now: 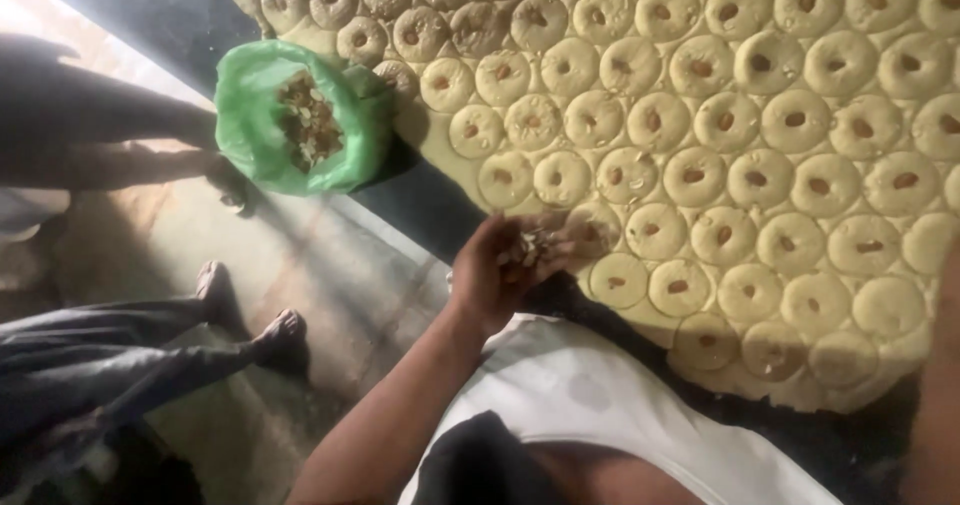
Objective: Placing nuts on top of small circular dough pieces as decoration.
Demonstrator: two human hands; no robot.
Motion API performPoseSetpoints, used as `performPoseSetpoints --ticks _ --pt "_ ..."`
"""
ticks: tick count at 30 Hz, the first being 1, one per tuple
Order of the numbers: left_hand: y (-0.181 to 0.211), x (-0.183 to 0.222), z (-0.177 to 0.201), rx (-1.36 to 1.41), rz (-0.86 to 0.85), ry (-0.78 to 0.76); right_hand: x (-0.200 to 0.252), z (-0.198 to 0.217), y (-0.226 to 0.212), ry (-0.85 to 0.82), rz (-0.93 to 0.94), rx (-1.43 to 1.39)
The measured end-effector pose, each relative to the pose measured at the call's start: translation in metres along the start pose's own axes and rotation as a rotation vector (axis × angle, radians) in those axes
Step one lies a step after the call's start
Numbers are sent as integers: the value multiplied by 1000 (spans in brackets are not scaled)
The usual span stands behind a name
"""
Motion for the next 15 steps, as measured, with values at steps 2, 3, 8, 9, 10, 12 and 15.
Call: performPoseSetpoints --ticks 2,3,8,9,10,12,15 --pt "12 6 -15 19 -9 -172 32 -37 -47 0 24 51" --pt "18 11 -20 19 -3 -193 40 -45 -71 -3 36 79" --pt "40 22 -28 39 81 -245 85 -173 -201 -160 209 84" --pt "34 12 -16 44 86 -252 92 -190 -216 -160 204 93" --pt "26 1 -6 39 95 -276 99 -207 -233 -173 292 124" --pt "14 -16 10 35 118 -309 109 -232 -257 -185 365 165" --pt "15 -16 9 72 128 -432 114 -255 -275 -128 457 155"
Point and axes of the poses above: each hand's wrist, its own x-axis away from the middle knuckle, its own z-axis out of the back of the hand, y = z × x, the point moved 4 cm from there along -x, towards the middle knuckle, and after that the axes turned 4 degrees about -x, right-handed, at the moved point
